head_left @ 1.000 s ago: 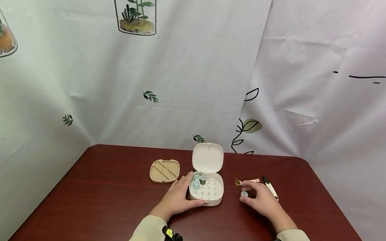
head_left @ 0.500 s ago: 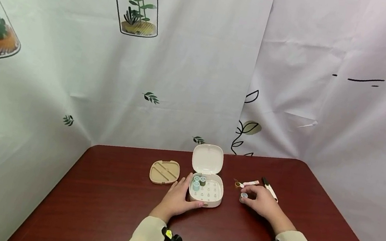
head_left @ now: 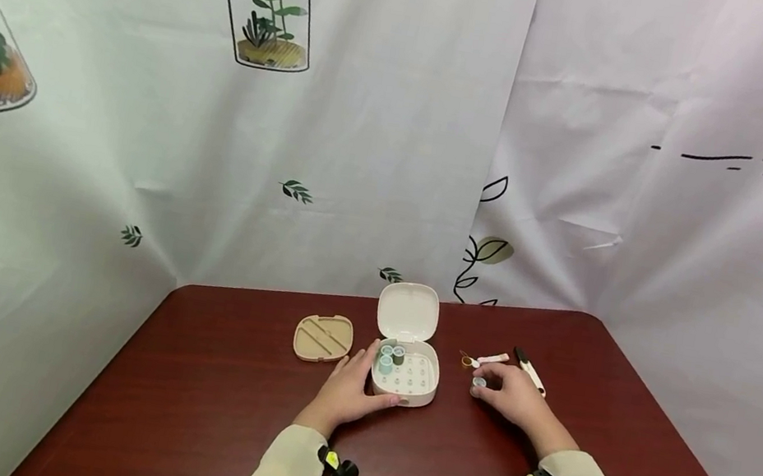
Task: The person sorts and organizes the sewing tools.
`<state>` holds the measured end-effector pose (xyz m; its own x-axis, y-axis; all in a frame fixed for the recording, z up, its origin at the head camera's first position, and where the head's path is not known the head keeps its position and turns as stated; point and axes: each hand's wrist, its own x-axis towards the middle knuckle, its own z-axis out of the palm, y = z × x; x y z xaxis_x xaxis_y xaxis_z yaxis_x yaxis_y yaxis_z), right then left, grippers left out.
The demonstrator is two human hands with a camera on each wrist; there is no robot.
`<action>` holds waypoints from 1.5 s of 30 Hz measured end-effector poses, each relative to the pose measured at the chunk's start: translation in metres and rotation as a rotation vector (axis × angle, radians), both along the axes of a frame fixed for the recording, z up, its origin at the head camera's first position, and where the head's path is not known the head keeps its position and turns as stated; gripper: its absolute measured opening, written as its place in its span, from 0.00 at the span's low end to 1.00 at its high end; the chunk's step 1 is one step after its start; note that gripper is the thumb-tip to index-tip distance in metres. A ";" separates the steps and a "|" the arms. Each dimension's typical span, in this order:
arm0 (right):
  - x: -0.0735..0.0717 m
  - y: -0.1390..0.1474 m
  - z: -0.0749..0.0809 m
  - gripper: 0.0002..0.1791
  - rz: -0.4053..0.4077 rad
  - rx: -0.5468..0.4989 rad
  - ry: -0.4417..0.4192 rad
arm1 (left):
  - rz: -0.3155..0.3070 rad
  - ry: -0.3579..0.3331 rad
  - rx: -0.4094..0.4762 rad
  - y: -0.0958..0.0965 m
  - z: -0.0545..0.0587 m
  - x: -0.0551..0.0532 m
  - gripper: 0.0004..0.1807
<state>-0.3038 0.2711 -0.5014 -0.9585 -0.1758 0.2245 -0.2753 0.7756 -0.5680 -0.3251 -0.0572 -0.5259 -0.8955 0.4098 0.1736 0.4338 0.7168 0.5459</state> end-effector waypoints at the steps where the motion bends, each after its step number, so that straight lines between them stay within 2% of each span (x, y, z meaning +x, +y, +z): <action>1: 0.000 0.000 0.000 0.09 0.004 0.005 0.004 | 0.000 0.000 0.002 0.000 0.000 0.000 0.61; 6: -0.004 -0.005 0.002 0.08 0.016 0.032 0.037 | 0.002 0.000 0.015 -0.001 0.001 0.001 0.61; 12: -0.008 -0.018 0.016 0.09 0.002 0.018 0.050 | 0.000 0.000 0.017 -0.001 0.001 0.002 0.62; 18: -0.013 -0.036 0.029 0.12 -0.023 -0.017 0.094 | -0.002 -0.002 0.017 0.000 0.001 0.002 0.62; 24: -0.018 -0.056 0.036 0.12 -0.026 -0.004 0.141 | 0.000 -0.003 0.021 0.000 0.000 0.002 0.62; 29: -0.020 -0.077 0.043 0.13 -0.026 0.008 0.147 | -0.003 -0.003 0.016 0.000 -0.001 0.002 0.62; 36: -0.022 -0.103 0.039 0.11 -0.008 0.039 0.141 | -0.007 0.003 0.021 0.000 -0.001 0.002 0.61; 45: -0.025 -0.123 0.027 0.09 -0.046 0.079 0.127 | -0.013 0.007 0.023 -0.002 -0.002 0.001 0.61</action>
<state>-0.3287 0.1480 -0.4739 -0.9306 -0.1545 0.3318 -0.3043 0.8302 -0.4671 -0.3238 -0.0588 -0.5282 -0.8887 0.4176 0.1895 0.4473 0.6985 0.5586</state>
